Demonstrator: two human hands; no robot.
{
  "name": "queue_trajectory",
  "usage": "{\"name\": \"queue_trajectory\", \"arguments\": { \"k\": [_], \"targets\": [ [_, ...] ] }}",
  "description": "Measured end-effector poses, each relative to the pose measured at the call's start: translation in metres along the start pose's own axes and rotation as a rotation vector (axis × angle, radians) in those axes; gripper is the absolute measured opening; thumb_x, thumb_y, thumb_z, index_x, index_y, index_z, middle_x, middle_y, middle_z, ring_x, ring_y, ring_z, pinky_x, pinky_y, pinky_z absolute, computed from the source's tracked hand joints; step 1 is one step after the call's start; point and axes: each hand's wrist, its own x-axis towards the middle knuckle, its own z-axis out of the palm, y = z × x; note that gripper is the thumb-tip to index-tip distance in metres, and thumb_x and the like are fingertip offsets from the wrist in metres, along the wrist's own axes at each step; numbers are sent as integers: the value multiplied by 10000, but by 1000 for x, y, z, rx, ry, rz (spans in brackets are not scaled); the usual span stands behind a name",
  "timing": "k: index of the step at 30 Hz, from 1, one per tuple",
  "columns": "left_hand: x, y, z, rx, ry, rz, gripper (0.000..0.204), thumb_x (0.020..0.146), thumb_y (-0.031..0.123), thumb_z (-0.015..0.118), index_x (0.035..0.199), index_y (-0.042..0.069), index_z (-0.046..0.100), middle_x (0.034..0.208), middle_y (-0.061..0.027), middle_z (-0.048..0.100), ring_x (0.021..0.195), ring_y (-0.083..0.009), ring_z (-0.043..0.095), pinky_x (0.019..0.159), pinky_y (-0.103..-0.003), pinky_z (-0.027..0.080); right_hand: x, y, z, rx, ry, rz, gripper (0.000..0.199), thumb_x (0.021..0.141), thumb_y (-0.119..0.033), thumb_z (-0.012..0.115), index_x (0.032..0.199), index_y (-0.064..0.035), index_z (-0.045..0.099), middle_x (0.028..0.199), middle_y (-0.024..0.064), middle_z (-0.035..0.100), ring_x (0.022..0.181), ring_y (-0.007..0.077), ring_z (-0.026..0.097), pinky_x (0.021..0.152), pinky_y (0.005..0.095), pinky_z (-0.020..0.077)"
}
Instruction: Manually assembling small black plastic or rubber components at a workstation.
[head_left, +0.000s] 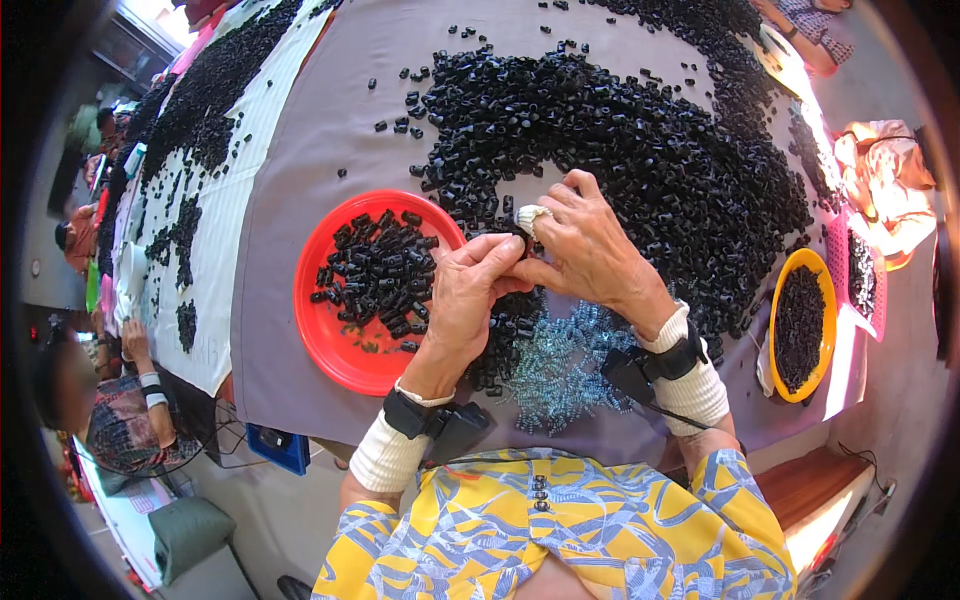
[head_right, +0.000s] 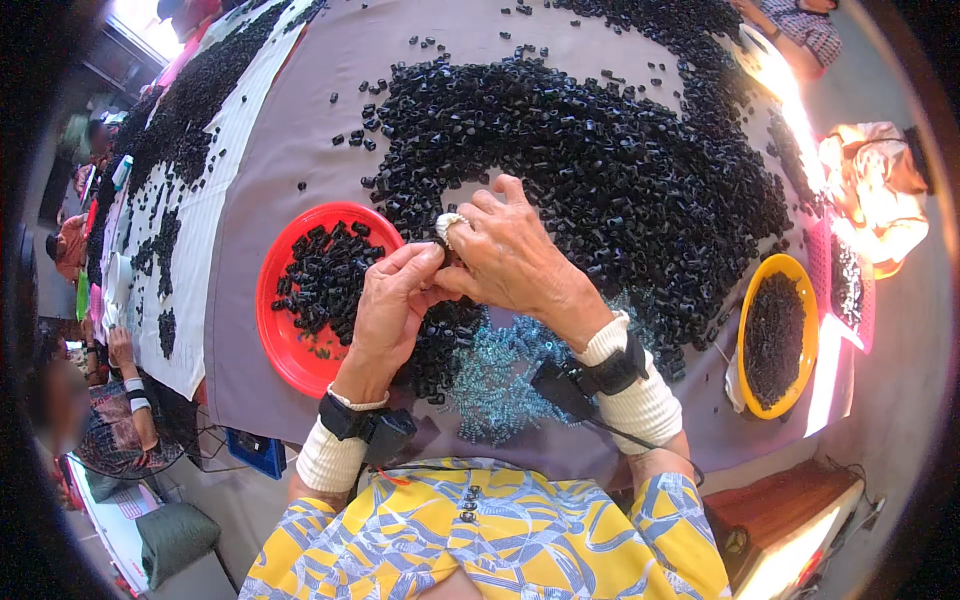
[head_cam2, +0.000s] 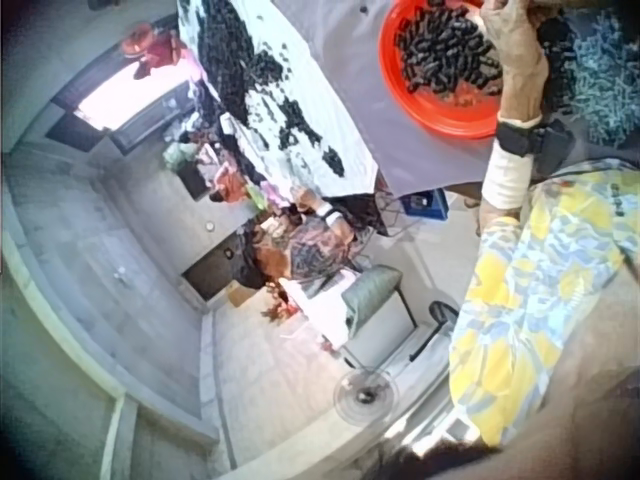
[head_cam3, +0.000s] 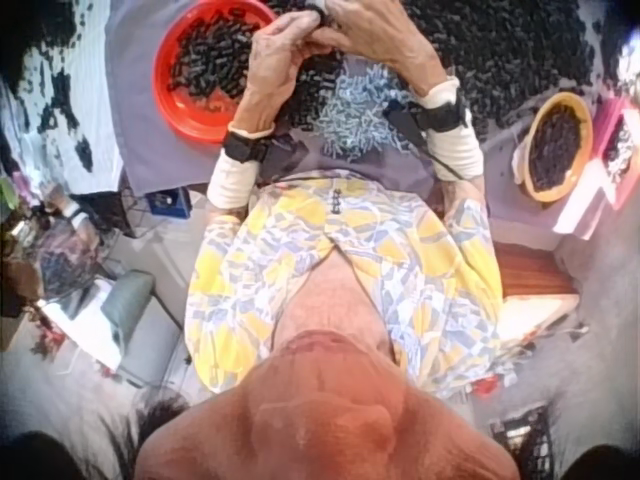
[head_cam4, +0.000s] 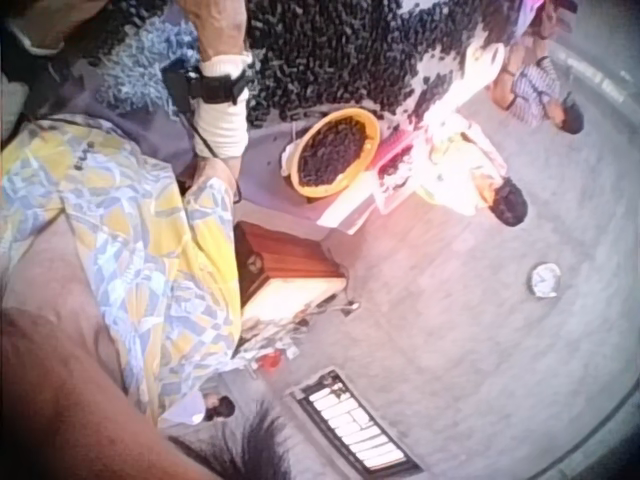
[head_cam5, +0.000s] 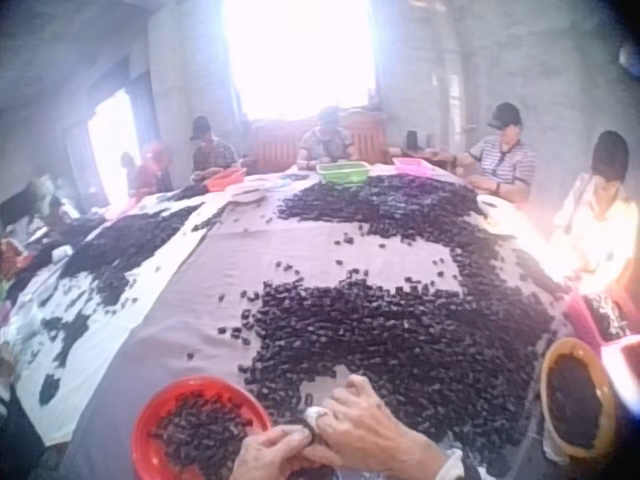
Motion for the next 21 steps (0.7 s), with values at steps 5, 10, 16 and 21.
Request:
{"name": "queue_trajectory", "arguments": {
  "k": [5, 10, 16, 21],
  "targets": [
    [0, 0, 4, 76, -3, -30, 235, 925, 212, 579, 1013, 3, 641, 856, -57, 662, 760, -117, 641, 681, -247, 544, -6, 4, -2, 32, 21, -27, 336, 724, -366, 666, 705, -36, 607, 684, 85, 566, 750, 257, 561, 890, 429, 379],
    [-2, 6, 0, 75, 26, -92, 290, 956, 260, 527, 1007, -8, 625, 858, -73, 655, 759, -134, 638, 685, -286, 543, -10, 9, -7, 101, 59, -31, 346, 701, -351, 708, 671, -31, 580, 659, 74, 540, 702, 245, 548, 850, 404, 393],
    [-3, 0, 0, 69, 10, -94, 325, 963, 301, 514, 1002, -3, 624, 856, -74, 657, 756, -139, 636, 687, -280, 538, -12, 10, -5, 157, 122, -53, 339, 708, -303, 725, 603, -45, 531, 609, 66, 495, 645, 239, 523, 818, 385, 404],
    [-2, -4, -1, 55, -26, -98, 334, 963, 313, 512, 1002, -1, 620, 864, -71, 655, 759, -141, 637, 688, -279, 538, -15, 11, -1, 202, 185, -27, 310, 724, -243, 725, 596, -43, 527, 596, 69, 498, 610, 239, 510, 801, 372, 415]
  ]
}}
